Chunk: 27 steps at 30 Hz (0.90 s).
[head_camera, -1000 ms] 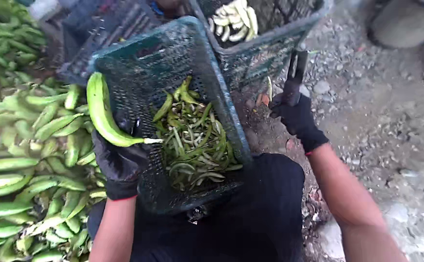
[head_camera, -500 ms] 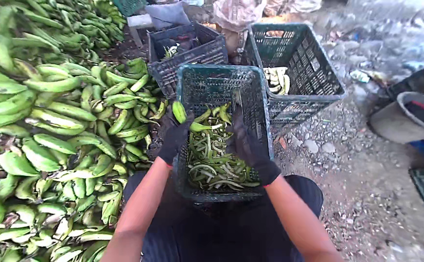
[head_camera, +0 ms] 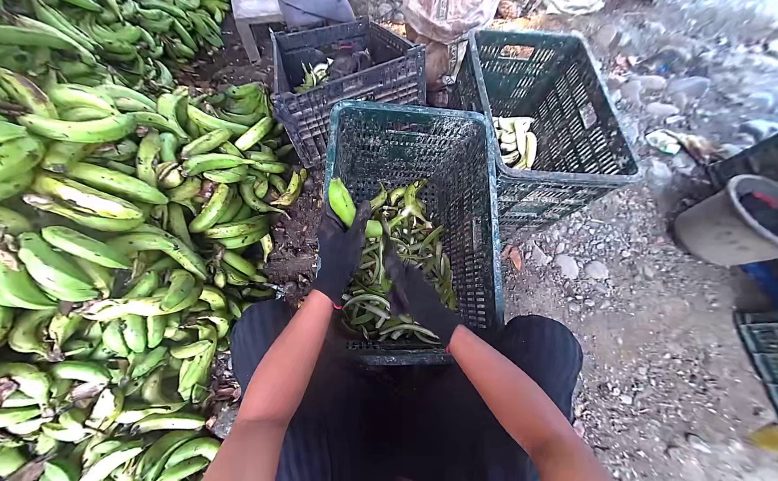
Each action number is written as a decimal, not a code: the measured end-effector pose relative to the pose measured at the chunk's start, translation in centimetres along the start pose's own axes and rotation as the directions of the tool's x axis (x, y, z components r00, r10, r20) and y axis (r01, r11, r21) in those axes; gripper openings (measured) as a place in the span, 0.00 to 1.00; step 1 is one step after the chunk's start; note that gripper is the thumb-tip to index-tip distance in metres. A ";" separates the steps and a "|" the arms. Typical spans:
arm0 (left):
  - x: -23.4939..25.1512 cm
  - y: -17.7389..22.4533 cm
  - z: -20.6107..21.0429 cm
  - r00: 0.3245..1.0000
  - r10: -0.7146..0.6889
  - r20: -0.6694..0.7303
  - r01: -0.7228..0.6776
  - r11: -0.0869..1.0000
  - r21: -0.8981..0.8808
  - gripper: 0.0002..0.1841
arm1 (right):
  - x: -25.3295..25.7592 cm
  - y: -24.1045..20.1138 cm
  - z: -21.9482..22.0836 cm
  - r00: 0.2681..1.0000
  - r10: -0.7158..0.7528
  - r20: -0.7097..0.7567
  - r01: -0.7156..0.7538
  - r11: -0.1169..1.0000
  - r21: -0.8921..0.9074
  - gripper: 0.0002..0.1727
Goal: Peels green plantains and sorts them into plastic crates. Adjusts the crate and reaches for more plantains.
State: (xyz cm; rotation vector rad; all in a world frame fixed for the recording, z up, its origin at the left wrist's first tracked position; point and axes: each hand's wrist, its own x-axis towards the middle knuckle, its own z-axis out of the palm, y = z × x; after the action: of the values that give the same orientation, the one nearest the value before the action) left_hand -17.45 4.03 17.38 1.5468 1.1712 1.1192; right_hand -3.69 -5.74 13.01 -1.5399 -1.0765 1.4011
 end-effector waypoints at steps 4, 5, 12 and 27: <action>1.7 0.6 -1.2 0.998 -0.052 -0.028 0.045 0.977 -0.210 0.30 | 1.1 -0.4 0.1 0.962 0.268 0.054 -0.273 0.956 0.105 0.37; 2.1 0.8 -1.3 0.998 -0.048 -0.032 0.038 0.966 -0.257 0.29 | 1.2 -0.9 -0.4 0.982 0.187 0.025 -0.189 0.976 0.109 0.36; 3.7 0.1 -0.5 0.970 -0.151 0.192 0.226 0.852 -0.472 0.33 | 1.8 -4.0 -4.9 0.932 -0.361 0.003 0.276 0.707 -0.652 0.34; 1.3 -1.5 1.9 0.977 -0.141 0.160 0.152 0.987 -0.060 0.34 | 2.9 -2.0 -3.0 0.913 -0.273 -0.303 0.029 0.784 -0.620 0.32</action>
State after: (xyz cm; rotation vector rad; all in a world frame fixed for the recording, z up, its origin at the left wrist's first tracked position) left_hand -15.76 5.34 15.68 1.4409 1.1089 0.9170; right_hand -0.80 -2.38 14.20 -2.0100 -1.4428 0.6049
